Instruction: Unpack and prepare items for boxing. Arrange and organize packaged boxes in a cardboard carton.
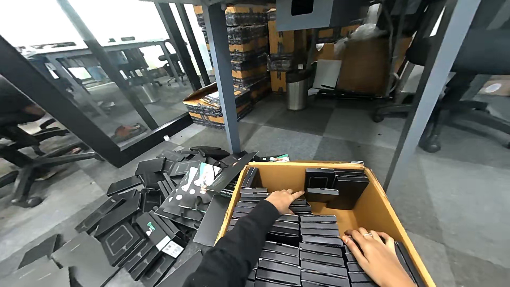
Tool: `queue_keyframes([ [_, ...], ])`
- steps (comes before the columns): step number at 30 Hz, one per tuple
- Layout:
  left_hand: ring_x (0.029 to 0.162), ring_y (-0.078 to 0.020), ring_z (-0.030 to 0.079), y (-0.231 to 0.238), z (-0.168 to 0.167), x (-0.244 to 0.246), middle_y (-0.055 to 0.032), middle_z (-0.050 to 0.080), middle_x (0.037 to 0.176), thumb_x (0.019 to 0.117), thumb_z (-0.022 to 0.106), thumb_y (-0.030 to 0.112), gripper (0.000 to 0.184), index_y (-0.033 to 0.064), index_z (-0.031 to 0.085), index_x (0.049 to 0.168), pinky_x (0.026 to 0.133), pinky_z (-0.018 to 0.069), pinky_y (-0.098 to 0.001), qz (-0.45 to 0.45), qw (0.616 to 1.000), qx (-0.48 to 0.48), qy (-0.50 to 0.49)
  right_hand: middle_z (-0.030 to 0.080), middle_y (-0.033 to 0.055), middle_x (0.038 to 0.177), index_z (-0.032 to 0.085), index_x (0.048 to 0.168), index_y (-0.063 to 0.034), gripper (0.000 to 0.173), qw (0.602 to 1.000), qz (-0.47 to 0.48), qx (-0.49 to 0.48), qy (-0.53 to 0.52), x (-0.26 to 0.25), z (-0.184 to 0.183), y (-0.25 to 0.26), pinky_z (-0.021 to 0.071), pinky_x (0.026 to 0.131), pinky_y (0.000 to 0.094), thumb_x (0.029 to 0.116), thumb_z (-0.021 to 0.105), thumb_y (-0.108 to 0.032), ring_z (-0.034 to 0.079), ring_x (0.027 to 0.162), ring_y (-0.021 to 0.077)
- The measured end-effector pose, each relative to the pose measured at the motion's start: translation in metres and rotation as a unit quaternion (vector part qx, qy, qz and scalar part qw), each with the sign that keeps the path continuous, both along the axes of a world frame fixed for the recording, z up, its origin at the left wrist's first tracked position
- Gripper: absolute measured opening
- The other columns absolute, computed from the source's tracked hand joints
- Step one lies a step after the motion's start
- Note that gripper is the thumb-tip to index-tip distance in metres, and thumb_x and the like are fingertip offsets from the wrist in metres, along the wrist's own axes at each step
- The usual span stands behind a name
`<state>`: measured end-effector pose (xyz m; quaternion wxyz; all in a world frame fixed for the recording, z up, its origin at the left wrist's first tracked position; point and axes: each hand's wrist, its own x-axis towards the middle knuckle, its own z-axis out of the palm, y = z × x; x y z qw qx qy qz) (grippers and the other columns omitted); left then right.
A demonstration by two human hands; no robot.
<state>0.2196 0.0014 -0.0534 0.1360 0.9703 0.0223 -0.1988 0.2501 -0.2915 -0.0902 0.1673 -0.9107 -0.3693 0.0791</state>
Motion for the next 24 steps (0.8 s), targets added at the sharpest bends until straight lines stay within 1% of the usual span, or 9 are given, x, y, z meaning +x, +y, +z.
queue_keyframes([
  [2, 0.138, -0.0419, 0.050, 0.002, 0.001, 0.005, -0.0243, 0.048, 0.151, 0.0936, 0.076, 0.026, 0.083, 0.0188, 0.030, 0.162, 0.111, 0.0402, -0.0608, -0.012, 0.999, 0.002, 0.052, 0.069, 0.0201, 0.123, 0.071, 0.125, -0.0059, 0.052, 1.000, -0.001, -0.002, -0.002, 0.000, 0.000, 0.000, 0.0230, 0.113, 0.0666, 0.1084, 0.038, -0.043, 0.060, 0.123, 0.0424],
  [5, 0.134, -0.0416, 0.053, 0.006, 0.001, 0.004, -0.0247, 0.055, 0.144, 0.0887, 0.081, 0.022, 0.083, 0.0181, 0.037, 0.159, 0.111, 0.0406, -0.0590, -0.052, 0.996, 0.020, 0.067, 0.069, 0.0192, 0.121, 0.071, 0.123, -0.0057, 0.053, 1.000, -0.001, 0.001, -0.016, 0.001, -0.003, 0.000, 0.0245, 0.112, 0.0660, 0.1082, 0.037, -0.043, 0.061, 0.121, 0.0417],
  [8, 0.134, -0.0472, 0.050, 0.005, -0.007, 0.002, -0.0288, 0.049, 0.148, 0.0829, 0.086, 0.020, 0.099, 0.0229, 0.028, 0.163, 0.106, 0.0428, -0.0621, -0.056, 0.992, 0.084, 0.077, 0.070, 0.0203, 0.119, 0.072, 0.120, -0.0043, 0.053, 1.000, 0.004, 0.011, -0.025, 0.002, -0.006, 0.000, 0.0256, 0.111, 0.0669, 0.1081, 0.037, -0.042, 0.062, 0.119, 0.0429],
  [11, 0.139, -0.0505, 0.043, -0.009, -0.009, 0.001, -0.0292, 0.035, 0.158, 0.0852, 0.083, 0.021, 0.105, 0.0221, 0.016, 0.165, 0.106, 0.0401, -0.0657, -0.018, 0.990, 0.107, 0.092, 0.070, 0.0208, 0.119, 0.072, 0.120, -0.0044, 0.052, 1.000, 0.006, 0.015, -0.027, 0.002, -0.005, 0.000, 0.0258, 0.111, 0.0676, 0.1076, 0.038, -0.042, 0.062, 0.119, 0.0438],
  [13, 0.138, -0.0512, 0.044, -0.016, -0.019, 0.002, -0.0299, 0.037, 0.156, 0.0855, 0.083, 0.018, 0.102, 0.0159, 0.018, 0.164, 0.105, 0.0416, -0.0654, -0.007, 0.993, 0.095, 0.070, 0.070, 0.0199, 0.121, 0.071, 0.123, -0.0056, 0.053, 1.000, 0.005, 0.007, -0.016, 0.002, -0.004, 0.000, 0.0242, 0.112, 0.0666, 0.1082, 0.037, -0.042, 0.061, 0.121, 0.0424],
  [16, 0.129, -0.0505, 0.053, -0.019, -0.023, 0.000, -0.0313, 0.044, 0.150, 0.0878, 0.079, 0.014, 0.094, 0.0121, 0.022, 0.163, 0.101, 0.0455, -0.0638, -0.006, 0.994, 0.092, 0.062, 0.069, 0.0200, 0.121, 0.071, 0.123, -0.0056, 0.054, 1.000, 0.001, 0.009, -0.012, 0.003, -0.005, 0.000, 0.0232, 0.113, 0.0659, 0.1080, 0.036, -0.044, 0.060, 0.122, 0.0417],
  [20, 0.114, -0.0472, 0.063, -0.012, -0.003, -0.027, -0.0270, 0.061, 0.133, 0.0882, 0.074, 0.014, 0.076, 0.0122, 0.040, 0.156, 0.092, 0.0483, -0.0652, 0.023, 0.997, 0.070, 0.031, 0.069, 0.0182, 0.122, 0.071, 0.124, -0.0066, 0.054, 1.000, 0.002, -0.003, -0.008, 0.004, -0.005, 0.000, 0.0231, 0.113, 0.0643, 0.1084, 0.036, -0.045, 0.060, 0.122, 0.0403],
  [22, 0.118, -0.0456, 0.061, -0.006, 0.010, -0.040, -0.0252, 0.059, 0.135, 0.0887, 0.071, 0.013, 0.074, 0.0147, 0.040, 0.156, 0.094, 0.0478, -0.0655, 0.043, 0.997, 0.044, 0.041, 0.069, 0.0186, 0.122, 0.070, 0.124, -0.0057, 0.053, 1.000, 0.003, -0.007, -0.006, 0.004, -0.004, 0.000, 0.0236, 0.114, 0.0641, 0.1086, 0.036, -0.044, 0.060, 0.122, 0.0401],
  [24, 0.127, -0.0446, 0.056, -0.002, 0.018, -0.050, -0.0252, 0.055, 0.141, 0.0908, 0.070, 0.012, 0.073, 0.0144, 0.039, 0.157, 0.101, 0.0448, -0.0651, 0.057, 0.997, -0.002, 0.047, 0.069, 0.0193, 0.121, 0.071, 0.121, -0.0044, 0.053, 1.000, 0.006, 0.000, -0.010, 0.004, -0.006, -0.001, 0.0243, 0.113, 0.0652, 0.1080, 0.038, -0.043, 0.061, 0.121, 0.0410],
])
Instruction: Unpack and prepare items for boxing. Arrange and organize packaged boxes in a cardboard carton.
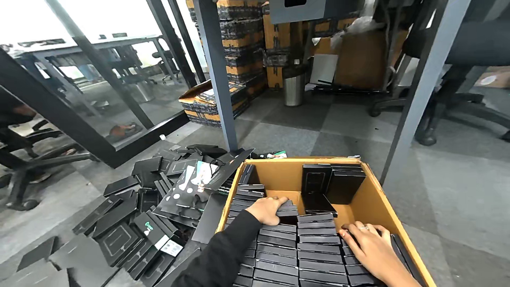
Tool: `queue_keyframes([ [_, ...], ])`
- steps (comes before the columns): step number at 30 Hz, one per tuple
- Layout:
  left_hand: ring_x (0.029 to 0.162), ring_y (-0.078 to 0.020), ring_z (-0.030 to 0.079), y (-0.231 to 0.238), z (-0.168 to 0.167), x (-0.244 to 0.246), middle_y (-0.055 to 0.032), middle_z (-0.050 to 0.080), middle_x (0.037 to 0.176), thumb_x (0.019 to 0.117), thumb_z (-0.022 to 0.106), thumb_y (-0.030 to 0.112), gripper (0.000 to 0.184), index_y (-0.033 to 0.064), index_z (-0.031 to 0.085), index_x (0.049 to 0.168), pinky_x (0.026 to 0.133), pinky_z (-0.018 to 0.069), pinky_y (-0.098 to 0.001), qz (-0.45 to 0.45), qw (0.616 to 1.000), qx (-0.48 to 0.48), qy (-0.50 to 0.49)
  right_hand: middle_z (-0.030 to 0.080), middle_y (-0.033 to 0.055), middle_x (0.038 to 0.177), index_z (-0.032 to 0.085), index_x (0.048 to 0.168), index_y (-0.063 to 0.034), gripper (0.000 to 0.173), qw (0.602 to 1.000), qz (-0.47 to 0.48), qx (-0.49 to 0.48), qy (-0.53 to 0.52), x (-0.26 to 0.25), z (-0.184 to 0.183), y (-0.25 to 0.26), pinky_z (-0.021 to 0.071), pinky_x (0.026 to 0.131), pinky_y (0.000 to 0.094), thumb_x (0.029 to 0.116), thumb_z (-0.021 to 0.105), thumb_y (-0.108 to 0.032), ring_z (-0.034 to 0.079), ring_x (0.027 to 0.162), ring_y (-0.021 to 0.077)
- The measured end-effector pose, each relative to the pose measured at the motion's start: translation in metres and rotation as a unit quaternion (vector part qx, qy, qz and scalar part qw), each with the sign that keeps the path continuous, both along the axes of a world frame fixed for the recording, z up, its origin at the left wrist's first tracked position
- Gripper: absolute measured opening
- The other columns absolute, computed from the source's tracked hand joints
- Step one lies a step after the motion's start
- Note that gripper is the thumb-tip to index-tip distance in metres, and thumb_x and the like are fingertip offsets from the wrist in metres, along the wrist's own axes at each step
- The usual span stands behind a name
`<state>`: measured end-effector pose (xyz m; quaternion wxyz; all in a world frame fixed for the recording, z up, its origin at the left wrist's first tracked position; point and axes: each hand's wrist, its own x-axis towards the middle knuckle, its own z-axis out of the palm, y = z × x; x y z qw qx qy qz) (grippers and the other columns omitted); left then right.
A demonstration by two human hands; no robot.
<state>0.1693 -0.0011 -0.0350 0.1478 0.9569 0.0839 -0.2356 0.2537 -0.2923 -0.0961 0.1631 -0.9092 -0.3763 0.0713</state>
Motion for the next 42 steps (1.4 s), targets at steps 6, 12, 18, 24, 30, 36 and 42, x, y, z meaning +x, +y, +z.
queue_keyframes([
  [6, 0.137, -0.0402, 0.048, -0.006, -0.001, -0.011, -0.0235, 0.053, 0.145, 0.0923, 0.064, 0.007, 0.062, 0.0066, 0.045, 0.152, 0.112, 0.0365, -0.0578, -0.020, 0.999, 0.017, -0.031, 0.068, 0.0206, 0.123, 0.070, 0.123, -0.0027, 0.052, 1.000, -0.007, -0.003, 0.016, 0.000, 0.003, 0.000, 0.0221, 0.115, 0.0653, 0.1085, 0.039, -0.042, 0.059, 0.124, 0.0415],
  [12, 0.135, -0.0402, 0.049, -0.018, 0.001, -0.009, -0.0233, 0.053, 0.145, 0.0918, 0.064, 0.007, 0.060, 0.0095, 0.049, 0.150, 0.112, 0.0347, -0.0567, -0.045, 0.995, 0.083, 0.019, 0.069, 0.0196, 0.122, 0.071, 0.122, -0.0036, 0.052, 1.000, -0.001, 0.003, 0.003, 0.000, 0.003, 0.000, 0.0238, 0.114, 0.0659, 0.1080, 0.040, -0.043, 0.060, 0.122, 0.0413],
  [18, 0.141, -0.0404, 0.044, -0.005, -0.009, -0.030, -0.0251, 0.050, 0.149, 0.1036, 0.042, 0.030, 0.056, 0.0052, 0.043, 0.153, 0.117, 0.0262, -0.0594, -0.014, 0.997, -0.060, -0.034, 0.069, 0.0194, 0.123, 0.071, 0.122, -0.0040, 0.051, 1.000, -0.002, -0.001, 0.001, 0.000, 0.003, 0.000, 0.0236, 0.114, 0.0654, 0.1083, 0.039, -0.042, 0.059, 0.124, 0.0409],
  [24, 0.152, -0.0413, 0.030, -0.037, -0.034, -0.061, -0.0245, 0.039, 0.159, 0.1049, 0.035, 0.059, 0.080, -0.0019, 0.035, 0.157, 0.125, 0.0168, -0.0558, 0.045, 0.985, 0.001, -0.165, 0.068, 0.0190, 0.126, 0.068, 0.127, -0.0040, 0.053, 1.000, -0.013, -0.017, 0.023, -0.001, 0.010, 0.002, 0.0210, 0.116, 0.0635, 0.1087, 0.038, -0.043, 0.057, 0.127, 0.0404],
  [30, 0.154, -0.0434, 0.024, -0.043, -0.046, -0.068, -0.0242, 0.031, 0.164, 0.1046, 0.032, 0.059, 0.083, -0.0024, 0.028, 0.159, 0.123, 0.0126, -0.0636, 0.031, 0.975, 0.018, -0.220, 0.067, 0.0184, 0.129, 0.067, 0.129, -0.0025, 0.052, 0.999, -0.033, 0.022, 0.011, -0.002, 0.006, 0.004, 0.0224, 0.117, 0.0632, 0.1075, 0.043, -0.043, 0.057, 0.129, 0.0390],
  [36, 0.153, -0.0457, 0.023, -0.043, -0.047, -0.069, -0.0269, 0.029, 0.164, 0.1032, 0.035, 0.060, 0.086, -0.0047, 0.029, 0.158, 0.122, 0.0105, -0.0665, 0.036, 0.972, 0.004, -0.230, 0.069, 0.0205, 0.127, 0.067, 0.126, 0.0011, 0.052, 0.998, -0.034, 0.056, -0.019, -0.005, 0.005, 0.003, 0.0277, 0.113, 0.0663, 0.1071, 0.042, -0.041, 0.060, 0.126, 0.0423],
  [42, 0.150, -0.0478, 0.029, -0.042, -0.047, -0.072, -0.0283, 0.035, 0.160, 0.1011, 0.039, 0.063, 0.088, -0.0053, 0.032, 0.157, 0.121, 0.0169, -0.0657, 0.036, 0.971, -0.006, -0.236, 0.072, 0.0180, 0.120, 0.072, 0.116, 0.0009, 0.033, 0.975, 0.002, 0.163, -0.154, 0.003, 0.012, 0.017, 0.0480, 0.096, 0.0649, 0.1009, 0.052, -0.021, 0.068, 0.113, 0.0419],
])
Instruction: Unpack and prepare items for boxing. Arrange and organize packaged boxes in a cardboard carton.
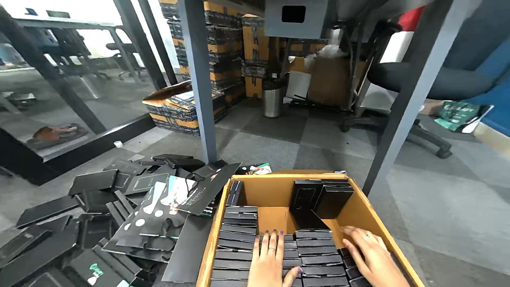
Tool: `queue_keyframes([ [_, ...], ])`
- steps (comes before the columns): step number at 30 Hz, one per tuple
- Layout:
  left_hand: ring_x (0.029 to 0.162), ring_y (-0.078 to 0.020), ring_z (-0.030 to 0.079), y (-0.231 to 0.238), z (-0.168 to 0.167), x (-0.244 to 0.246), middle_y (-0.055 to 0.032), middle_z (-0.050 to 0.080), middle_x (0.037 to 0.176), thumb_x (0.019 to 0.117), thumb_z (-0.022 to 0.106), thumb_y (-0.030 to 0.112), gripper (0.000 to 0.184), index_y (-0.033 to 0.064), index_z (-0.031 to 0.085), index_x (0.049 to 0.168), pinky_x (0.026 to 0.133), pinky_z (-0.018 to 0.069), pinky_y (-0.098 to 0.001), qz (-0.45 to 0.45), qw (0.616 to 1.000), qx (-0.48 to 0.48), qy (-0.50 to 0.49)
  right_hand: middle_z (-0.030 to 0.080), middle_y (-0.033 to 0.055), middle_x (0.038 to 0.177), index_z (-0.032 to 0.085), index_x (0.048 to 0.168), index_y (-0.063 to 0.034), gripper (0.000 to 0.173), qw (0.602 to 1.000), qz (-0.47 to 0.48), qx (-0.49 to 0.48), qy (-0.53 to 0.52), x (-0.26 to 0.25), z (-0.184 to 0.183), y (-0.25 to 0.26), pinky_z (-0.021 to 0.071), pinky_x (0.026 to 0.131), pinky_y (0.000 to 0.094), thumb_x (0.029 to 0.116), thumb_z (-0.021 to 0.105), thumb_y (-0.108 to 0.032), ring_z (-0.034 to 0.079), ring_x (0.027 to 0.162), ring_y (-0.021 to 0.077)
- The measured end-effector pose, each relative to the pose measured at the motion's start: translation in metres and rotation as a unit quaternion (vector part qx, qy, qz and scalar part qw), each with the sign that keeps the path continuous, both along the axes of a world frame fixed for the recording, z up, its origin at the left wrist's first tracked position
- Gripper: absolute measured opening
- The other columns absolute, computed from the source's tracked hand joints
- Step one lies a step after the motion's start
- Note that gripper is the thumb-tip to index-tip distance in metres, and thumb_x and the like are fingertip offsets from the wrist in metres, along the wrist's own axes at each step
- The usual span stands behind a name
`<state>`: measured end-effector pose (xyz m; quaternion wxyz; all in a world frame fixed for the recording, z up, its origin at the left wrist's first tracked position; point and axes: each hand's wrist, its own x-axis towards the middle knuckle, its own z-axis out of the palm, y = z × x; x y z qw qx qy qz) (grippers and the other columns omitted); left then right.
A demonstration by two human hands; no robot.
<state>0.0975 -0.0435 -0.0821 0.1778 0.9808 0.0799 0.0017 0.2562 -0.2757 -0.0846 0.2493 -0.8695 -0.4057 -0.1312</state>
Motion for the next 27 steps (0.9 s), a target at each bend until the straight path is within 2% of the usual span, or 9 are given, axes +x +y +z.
queue_keyframes([
  [3, 0.151, -0.0469, 0.030, 0.001, 0.000, 0.000, -0.0279, 0.035, 0.160, 0.1011, 0.041, 0.062, 0.088, -0.0052, 0.032, 0.157, 0.122, 0.0168, -0.0648, 0.000, 1.000, -0.007, 0.003, 0.070, 0.0223, 0.122, 0.070, 0.121, 0.0018, 0.029, 0.997, 0.017, -0.065, 0.034, 0.020, 0.018, 0.015, 0.0509, 0.091, 0.0652, 0.0927, 0.063, -0.004, 0.066, 0.111, 0.0461],
  [6, 0.151, -0.0466, 0.029, 0.000, 0.003, 0.001, -0.0275, 0.034, 0.161, 0.1013, 0.042, 0.062, 0.088, -0.0044, 0.030, 0.158, 0.122, 0.0157, -0.0644, -0.001, 1.000, -0.012, 0.020, 0.050, 0.0212, 0.151, 0.051, 0.149, -0.0055, 0.057, 0.932, -0.004, -0.305, 0.196, 0.038, 0.049, 0.047, 0.0384, 0.109, 0.0615, 0.0944, 0.068, -0.006, 0.048, 0.137, 0.0450],
  [8, 0.151, -0.0466, 0.028, 0.000, 0.005, 0.001, -0.0273, 0.035, 0.161, 0.1014, 0.043, 0.062, 0.088, -0.0037, 0.030, 0.158, 0.122, 0.0151, -0.0644, -0.001, 0.999, -0.017, 0.030, 0.043, 0.0187, 0.157, 0.044, 0.155, -0.0100, 0.075, 0.896, 0.011, -0.387, 0.216, 0.049, 0.041, 0.067, 0.0367, 0.111, 0.0617, 0.0865, 0.075, -0.001, 0.042, 0.143, 0.0433],
  [10, 0.150, -0.0475, 0.030, 0.000, 0.008, 0.001, -0.0280, 0.036, 0.160, 0.1012, 0.044, 0.062, 0.087, -0.0040, 0.031, 0.158, 0.121, 0.0163, -0.0652, -0.003, 0.999, -0.017, 0.037, 0.044, 0.0177, 0.157, 0.046, 0.154, -0.0130, 0.083, 0.886, 0.038, -0.417, 0.200, 0.058, 0.024, 0.079, 0.0369, 0.110, 0.0635, 0.0791, 0.076, 0.008, 0.041, 0.144, 0.0422],
  [12, 0.150, -0.0473, 0.029, 0.000, 0.011, 0.002, -0.0282, 0.035, 0.160, 0.1013, 0.044, 0.062, 0.087, -0.0041, 0.032, 0.158, 0.121, 0.0168, -0.0651, -0.005, 0.998, -0.017, 0.055, 0.051, 0.0162, 0.152, 0.054, 0.149, -0.0160, 0.073, 0.881, 0.054, -0.430, 0.190, 0.064, 0.017, 0.084, 0.0378, 0.110, 0.0619, 0.0823, 0.071, 0.009, 0.047, 0.141, 0.0399],
  [15, 0.150, -0.0468, 0.030, 0.002, 0.017, 0.003, -0.0286, 0.036, 0.160, 0.1015, 0.044, 0.062, 0.088, -0.0054, 0.031, 0.157, 0.121, 0.0177, -0.0648, -0.008, 0.997, -0.024, 0.075, 0.060, 0.0193, 0.142, 0.056, 0.148, -0.0175, 0.065, 0.882, 0.051, -0.424, 0.199, 0.075, 0.026, 0.088, 0.0425, 0.106, 0.0624, 0.0888, 0.065, 0.006, 0.056, 0.130, 0.0425],
  [19, 0.150, -0.0455, 0.032, 0.003, 0.016, 0.005, -0.0279, 0.038, 0.159, 0.1008, 0.046, 0.061, 0.091, -0.0068, 0.027, 0.158, 0.121, 0.0188, -0.0630, -0.005, 0.997, -0.029, 0.067, 0.067, 0.0223, 0.129, 0.058, 0.146, -0.0114, 0.049, 0.911, 0.085, -0.346, 0.206, 0.094, 0.038, 0.077, 0.0457, 0.104, 0.0587, 0.0981, 0.057, -0.001, 0.064, 0.119, 0.0422],
  [23, 0.144, -0.0455, 0.041, 0.004, 0.015, 0.005, -0.0302, 0.046, 0.152, 0.0993, 0.054, 0.057, 0.092, -0.0055, 0.023, 0.160, 0.119, 0.0255, -0.0605, 0.002, 0.999, -0.037, 0.024, 0.072, 0.0165, 0.124, 0.068, 0.132, -0.0042, 0.034, 0.932, 0.188, -0.194, 0.241, 0.094, 0.037, 0.068, 0.0516, 0.101, 0.0490, 0.0991, 0.063, -0.008, 0.070, 0.110, 0.0313],
  [27, 0.136, -0.0475, 0.049, 0.004, 0.011, 0.006, -0.0328, 0.044, 0.151, 0.0941, 0.065, 0.052, 0.092, -0.0010, 0.028, 0.160, 0.113, 0.0358, -0.0586, 0.029, 0.995, -0.081, -0.050, 0.074, 0.0134, 0.118, 0.072, 0.126, -0.0075, 0.028, 0.913, 0.213, -0.217, 0.271, 0.058, 0.047, 0.075, 0.0552, 0.092, 0.0490, 0.0978, 0.066, -0.009, 0.072, 0.101, 0.0283],
])
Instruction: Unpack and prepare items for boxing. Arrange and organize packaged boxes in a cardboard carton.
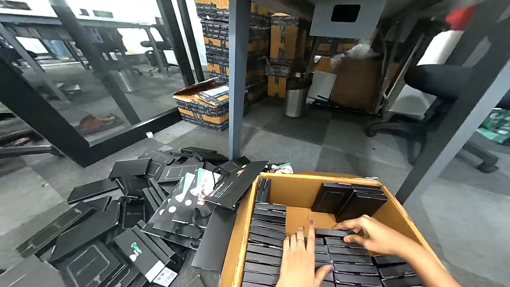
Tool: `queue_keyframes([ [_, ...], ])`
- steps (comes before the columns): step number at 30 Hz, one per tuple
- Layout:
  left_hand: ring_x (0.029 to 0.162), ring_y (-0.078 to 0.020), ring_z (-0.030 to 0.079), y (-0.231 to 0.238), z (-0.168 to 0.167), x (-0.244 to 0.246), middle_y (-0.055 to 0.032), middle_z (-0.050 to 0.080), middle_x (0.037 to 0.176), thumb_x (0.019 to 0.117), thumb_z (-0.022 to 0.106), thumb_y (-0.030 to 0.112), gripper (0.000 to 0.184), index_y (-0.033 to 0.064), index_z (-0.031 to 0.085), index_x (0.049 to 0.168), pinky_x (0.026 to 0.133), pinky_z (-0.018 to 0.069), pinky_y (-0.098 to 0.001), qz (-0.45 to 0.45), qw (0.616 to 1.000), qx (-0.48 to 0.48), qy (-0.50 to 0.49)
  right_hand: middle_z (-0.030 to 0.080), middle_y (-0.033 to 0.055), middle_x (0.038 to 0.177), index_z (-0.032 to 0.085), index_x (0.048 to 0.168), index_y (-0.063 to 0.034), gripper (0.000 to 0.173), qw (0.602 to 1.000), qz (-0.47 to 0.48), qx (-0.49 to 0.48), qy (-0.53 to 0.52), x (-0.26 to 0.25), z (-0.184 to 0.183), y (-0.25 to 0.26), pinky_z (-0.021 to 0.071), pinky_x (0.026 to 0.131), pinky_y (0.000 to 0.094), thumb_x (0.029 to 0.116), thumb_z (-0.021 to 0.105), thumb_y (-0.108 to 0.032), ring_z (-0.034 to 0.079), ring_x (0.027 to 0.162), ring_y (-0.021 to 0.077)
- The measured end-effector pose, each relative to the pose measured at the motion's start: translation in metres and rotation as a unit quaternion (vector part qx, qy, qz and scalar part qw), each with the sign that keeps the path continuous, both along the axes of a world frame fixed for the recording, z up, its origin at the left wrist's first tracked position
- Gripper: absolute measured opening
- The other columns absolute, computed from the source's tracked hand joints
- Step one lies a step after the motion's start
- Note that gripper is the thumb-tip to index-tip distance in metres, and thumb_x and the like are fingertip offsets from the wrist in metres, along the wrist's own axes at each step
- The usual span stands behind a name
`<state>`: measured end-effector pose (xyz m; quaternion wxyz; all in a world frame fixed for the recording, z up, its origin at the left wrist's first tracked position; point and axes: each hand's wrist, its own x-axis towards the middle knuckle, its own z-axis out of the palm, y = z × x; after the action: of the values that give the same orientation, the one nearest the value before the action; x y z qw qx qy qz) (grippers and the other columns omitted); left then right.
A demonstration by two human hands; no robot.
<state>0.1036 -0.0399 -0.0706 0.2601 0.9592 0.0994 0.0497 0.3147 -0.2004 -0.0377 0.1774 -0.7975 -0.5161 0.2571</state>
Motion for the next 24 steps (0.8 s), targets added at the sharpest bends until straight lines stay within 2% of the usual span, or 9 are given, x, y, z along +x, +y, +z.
queue_keyframes([
  [2, 0.131, -0.0448, 0.054, 0.002, -0.002, 0.003, -0.0280, 0.043, 0.155, 0.0936, 0.064, 0.055, 0.087, 0.0077, 0.034, 0.160, 0.107, 0.0415, -0.0569, 0.008, 1.000, -0.008, -0.017, 0.075, 0.0147, 0.115, 0.072, 0.127, -0.0089, 0.029, 1.000, -0.008, -0.007, -0.018, -0.015, 0.004, 0.002, 0.0553, 0.088, 0.0513, 0.0990, 0.065, -0.010, 0.072, 0.096, 0.0311],
  [5, 0.125, -0.0409, 0.057, 0.006, -0.005, 0.007, -0.0225, 0.042, 0.158, 0.0921, 0.061, 0.062, 0.083, 0.0157, 0.040, 0.159, 0.099, 0.0463, -0.0531, 0.013, 1.000, -0.006, -0.024, 0.076, 0.0126, 0.113, 0.074, 0.125, -0.0085, 0.029, 0.995, -0.007, 0.096, -0.038, -0.024, -0.013, 0.002, 0.0562, 0.084, 0.0556, 0.0978, 0.064, -0.011, 0.074, 0.093, 0.0316],
  [8, 0.122, -0.0445, 0.058, 0.006, -0.007, 0.007, -0.0261, 0.045, 0.153, 0.0875, 0.067, 0.061, 0.085, 0.0136, 0.046, 0.155, 0.096, 0.0482, -0.0552, 0.034, 0.997, -0.015, -0.065, 0.076, 0.0108, 0.113, 0.074, 0.123, -0.0059, 0.028, 0.983, -0.004, 0.181, -0.011, -0.029, -0.031, 0.012, 0.0589, 0.082, 0.0448, 0.0976, 0.063, -0.011, 0.074, 0.090, 0.0234],
  [10, 0.125, -0.0464, 0.055, 0.006, -0.009, 0.007, -0.0256, 0.048, 0.151, 0.0854, 0.069, 0.060, 0.080, 0.0149, 0.054, 0.150, 0.095, 0.0472, -0.0580, 0.053, 0.995, 0.001, -0.083, 0.076, 0.0122, 0.114, 0.073, 0.125, -0.0052, 0.028, 0.987, -0.005, 0.160, 0.009, -0.035, -0.030, 0.023, 0.0585, 0.086, 0.0432, 0.0998, 0.062, -0.012, 0.074, 0.095, 0.0237],
  [12, 0.132, -0.0442, 0.053, 0.007, -0.012, 0.006, -0.0190, 0.051, 0.152, 0.0859, 0.068, 0.059, 0.074, 0.0170, 0.060, 0.145, 0.097, 0.0428, -0.0607, 0.070, 0.994, 0.036, -0.080, 0.075, 0.0160, 0.115, 0.071, 0.128, -0.0040, 0.030, 0.994, -0.001, 0.111, 0.012, -0.042, -0.026, 0.034, 0.0546, 0.091, 0.0497, 0.1022, 0.059, -0.014, 0.073, 0.099, 0.0294],
  [16, 0.147, -0.0415, 0.039, 0.010, -0.013, 0.007, -0.0154, 0.051, 0.154, 0.0944, 0.052, 0.066, 0.074, 0.0231, 0.050, 0.154, 0.114, 0.0256, -0.0665, 0.068, 0.996, 0.052, 0.016, 0.069, 0.0213, 0.125, 0.060, 0.138, -0.0002, 0.036, 0.999, 0.006, 0.009, 0.041, -0.041, -0.018, 0.052, 0.0481, 0.103, 0.0504, 0.1085, 0.047, -0.017, 0.067, 0.114, 0.0337],
  [19, 0.149, -0.0443, 0.035, 0.009, -0.011, 0.008, -0.0174, 0.054, 0.150, 0.0963, 0.047, 0.068, 0.069, 0.0246, 0.055, 0.150, 0.117, 0.0104, -0.0730, 0.083, 0.995, 0.051, 0.025, 0.072, 0.0195, 0.116, 0.066, 0.131, -0.0020, 0.033, 0.990, -0.102, 0.066, -0.074, -0.026, -0.012, 0.056, 0.0531, 0.095, 0.0547, 0.1075, 0.050, -0.019, 0.070, 0.106, 0.0356],
  [21, 0.150, -0.0434, 0.032, 0.009, -0.008, 0.009, -0.0175, 0.052, 0.152, 0.0984, 0.045, 0.066, 0.068, 0.0228, 0.055, 0.150, 0.119, 0.0063, -0.0721, 0.082, 0.995, 0.047, 0.044, 0.068, 0.0221, 0.126, 0.066, 0.131, -0.0007, 0.032, 0.964, -0.172, 0.092, -0.184, -0.003, -0.011, 0.058, 0.0481, 0.103, 0.0590, 0.1060, 0.054, -0.018, 0.065, 0.119, 0.0407],
  [24, 0.152, -0.0414, 0.029, 0.009, -0.005, 0.011, -0.0172, 0.049, 0.155, 0.1000, 0.044, 0.064, 0.069, 0.0188, 0.053, 0.151, 0.120, 0.0047, -0.0707, 0.075, 0.994, 0.042, 0.070, 0.047, 0.0247, 0.153, 0.046, 0.149, 0.0035, 0.054, 0.949, -0.216, 0.042, -0.227, 0.035, -0.025, 0.058, 0.0327, 0.118, 0.0577, 0.1002, 0.064, -0.012, 0.044, 0.143, 0.0421],
])
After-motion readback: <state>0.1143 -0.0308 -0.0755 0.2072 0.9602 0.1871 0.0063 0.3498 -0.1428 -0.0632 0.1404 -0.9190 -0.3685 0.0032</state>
